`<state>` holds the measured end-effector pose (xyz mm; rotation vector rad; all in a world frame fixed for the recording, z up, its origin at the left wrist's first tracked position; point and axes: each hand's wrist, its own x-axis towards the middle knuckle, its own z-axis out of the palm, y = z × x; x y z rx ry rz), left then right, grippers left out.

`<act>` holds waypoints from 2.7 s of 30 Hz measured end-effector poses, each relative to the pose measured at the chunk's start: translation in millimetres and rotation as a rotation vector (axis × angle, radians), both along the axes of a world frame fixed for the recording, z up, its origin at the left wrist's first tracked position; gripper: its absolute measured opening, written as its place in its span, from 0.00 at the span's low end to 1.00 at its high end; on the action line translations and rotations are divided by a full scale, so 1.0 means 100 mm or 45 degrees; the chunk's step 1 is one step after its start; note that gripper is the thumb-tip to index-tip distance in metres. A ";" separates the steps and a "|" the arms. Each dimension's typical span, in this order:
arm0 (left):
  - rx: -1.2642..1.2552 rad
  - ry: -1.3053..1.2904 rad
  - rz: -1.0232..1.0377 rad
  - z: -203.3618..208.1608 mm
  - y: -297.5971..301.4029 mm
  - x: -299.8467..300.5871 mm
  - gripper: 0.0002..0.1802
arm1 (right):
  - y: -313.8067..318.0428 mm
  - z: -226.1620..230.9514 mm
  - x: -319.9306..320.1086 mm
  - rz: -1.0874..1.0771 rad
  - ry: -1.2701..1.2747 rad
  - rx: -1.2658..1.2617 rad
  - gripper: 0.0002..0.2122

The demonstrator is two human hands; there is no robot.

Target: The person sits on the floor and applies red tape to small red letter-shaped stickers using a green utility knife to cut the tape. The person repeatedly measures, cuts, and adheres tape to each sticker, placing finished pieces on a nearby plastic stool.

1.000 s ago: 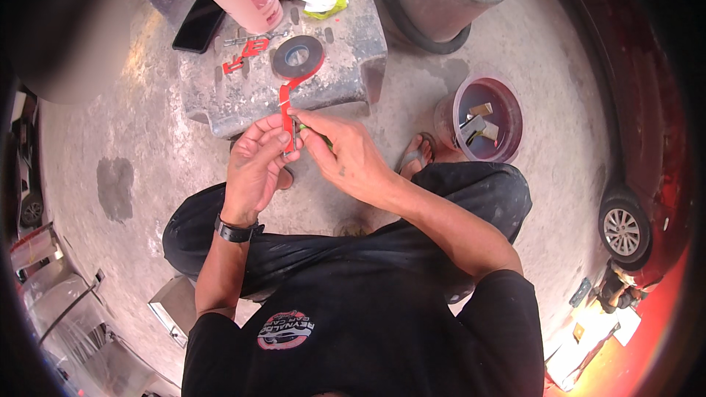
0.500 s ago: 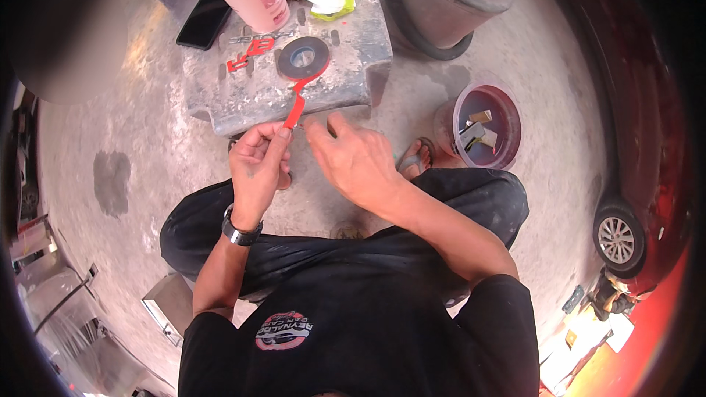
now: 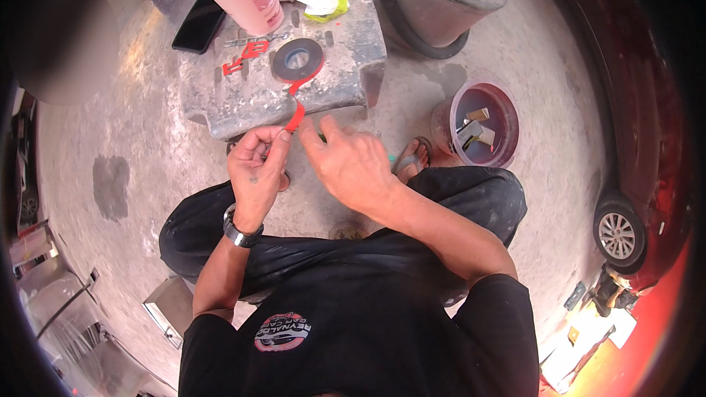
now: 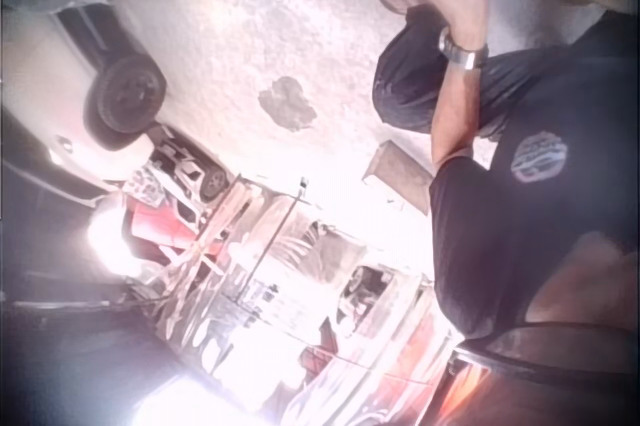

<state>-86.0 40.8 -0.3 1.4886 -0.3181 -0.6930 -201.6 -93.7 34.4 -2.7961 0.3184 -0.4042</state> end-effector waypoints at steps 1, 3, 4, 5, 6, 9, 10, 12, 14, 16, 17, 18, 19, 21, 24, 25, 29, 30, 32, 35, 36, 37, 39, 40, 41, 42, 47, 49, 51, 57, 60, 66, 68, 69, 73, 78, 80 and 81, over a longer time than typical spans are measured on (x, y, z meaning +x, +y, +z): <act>0.004 -0.010 0.003 0.00 0.00 0.00 0.05 | 0.00 -0.01 0.00 0.003 -0.004 -0.025 0.16; 0.012 -0.031 0.012 -0.01 0.01 0.00 0.05 | 0.01 -0.01 0.00 0.007 0.003 -0.032 0.17; 0.004 -0.037 0.015 -0.01 0.01 0.00 0.05 | 0.01 -0.01 0.00 0.009 0.006 -0.035 0.18; -0.004 -0.042 0.017 -0.02 0.01 -0.01 0.05 | 0.01 -0.01 -0.01 0.011 0.005 -0.041 0.18; -0.013 -0.047 0.020 -0.03 0.00 -0.01 0.05 | 0.02 -0.01 -0.01 0.013 0.003 -0.047 0.18; 0.001 -0.132 0.006 -0.04 -0.01 -0.02 0.04 | 0.03 -0.01 -0.01 0.019 0.017 -0.064 0.19; -0.006 -0.140 0.006 -0.04 -0.01 -0.02 0.04 | 0.03 0.00 -0.01 0.020 0.024 -0.069 0.19; -0.020 -0.156 0.008 -0.05 -0.01 -0.02 0.04 | 0.04 0.00 -0.01 0.020 0.029 -0.071 0.19; -0.032 -0.161 0.010 -0.06 -0.01 -0.02 0.04 | 0.05 0.00 0.00 0.015 0.037 -0.070 0.19; -0.038 -0.164 0.010 -0.06 -0.01 -0.03 0.04 | 0.06 0.00 0.00 0.006 0.047 -0.066 0.19; -0.037 -0.164 0.011 -0.06 -0.01 -0.04 0.04 | 0.06 0.00 0.00 0.006 0.043 -0.062 0.19; -0.036 -0.165 0.011 -0.05 -0.01 -0.04 0.04 | 0.07 0.00 0.00 0.006 0.038 -0.058 0.20; -0.041 -0.173 0.009 -0.06 -0.01 -0.04 0.04 | 0.07 0.01 0.00 0.007 0.033 -0.054 0.20; -0.050 -0.191 0.005 -0.07 -0.01 -0.04 0.04 | 0.08 0.02 0.02 0.007 0.049 -0.054 0.20; -0.044 -0.104 0.043 -0.03 0.00 -0.06 0.04 | 0.08 0.03 0.03 0.009 0.070 -0.029 0.21; -0.049 -0.122 0.042 -0.03 -0.01 -0.05 0.04 | 0.08 0.04 0.04 0.011 0.076 -0.017 0.20; -0.058 -0.166 0.042 -0.06 0.00 -0.05 0.04 | 0.09 0.06 0.04 -0.001 0.104 -0.005 0.20; -0.058 -0.170 0.042 -0.07 0.01 -0.05 0.04 | 0.09 0.07 0.04 -0.004 0.106 -0.001 0.20; -0.067 -0.175 0.047 -0.07 0.00 -0.06 0.04 | 0.09 0.07 0.05 -0.012 0.113 0.003 0.20; -0.055 -0.169 0.054 -0.07 0.00 -0.07 0.04 | 0.10 0.07 0.05 -0.027 0.138 0.001 0.20; -0.048 -0.165 0.057 -0.07 -0.01 -0.07 0.04 | 0.11 0.07 0.05 -0.030 0.153 -0.003 0.19; -0.047 -0.161 0.062 -0.07 -0.01 -0.08 0.04 | 0.11 0.06 0.05 -0.033 0.168 -0.007 0.19; -0.045 -0.153 0.071 -0.08 -0.02 -0.09 0.05 | 0.12 0.05 0.05 -0.040 0.172 -0.006 0.19; -0.050 -0.159 0.069 -0.08 -0.02 -0.09 0.05 | 0.12 0.04 0.04 -0.043 0.174 -0.005 0.18; -0.055 -0.166 0.067 -0.07 -0.03 -0.09 0.05 | 0.12 0.05 0.04 -0.039 0.173 0.009 0.18; -0.059 -0.172 0.066 -0.07 -0.03 -0.09 0.04 | 0.12 0.06 0.04 -0.035 0.172 0.023 0.18; -0.061 -0.190 0.124 -0.09 -0.04 -0.11 0.04 | 0.12 0.04 0.03 -0.050 0.215 0.077 0.16; -0.084 -0.194 0.143 -0.10 -0.03 -0.09 0.03 | 0.13 0.05 0.02 -0.071 0.251 0.103 0.15; -0.114 -0.215 0.153 -0.11 -0.02 -0.03 0.03 | 0.07 0.14 -0.07 -0.088 0.266 0.143 0.12; -0.037 -0.097 0.010 0.01 -0.02 0.05 0.04 | -0.30 0.22 0.09 -0.021 -0.133 0.652 0.13; 0.007 -0.200 -0.082 0.01 0.01 0.05 0.05 | -0.40 0.16 0.22 0.124 -0.050 0.799 0.14; 0.041 -0.318 -0.081 -0.01 0.06 0.06 0.06 | -0.54 0.19 0.25 -0.144 -0.027 0.736 0.12; 0.047 -0.275 -0.071 0.00 0.05 0.07 0.05 | -0.67 0.15 0.31 -0.167 -0.041 0.636 0.11; 0.063 -0.284 -0.064 0.00 0.04 0.07 0.05 | -0.72 0.13 0.33 -0.132 0.007 0.557 0.10; 0.113 -0.352 -0.057 0.01 0.02 0.09 0.05 | -0.83 -0.10 0.56 -0.016 0.019 0.206 0.09; 0.238 -0.605 -0.006 0.08 0.24 0.27 0.03 | -0.98 -0.39 1.05 -0.270 0.368 -0.271 0.14; 0.163 -0.700 -0.075 0.09 0.09 0.26 0.05 | -1.25 -0.39 0.94 -0.433 0.372 -0.321 0.15; 0.110 -0.650 -0.083 0.09 0.04 0.26 0.05 | -1.33 -0.41 0.92 -0.455 0.373 -0.325 0.15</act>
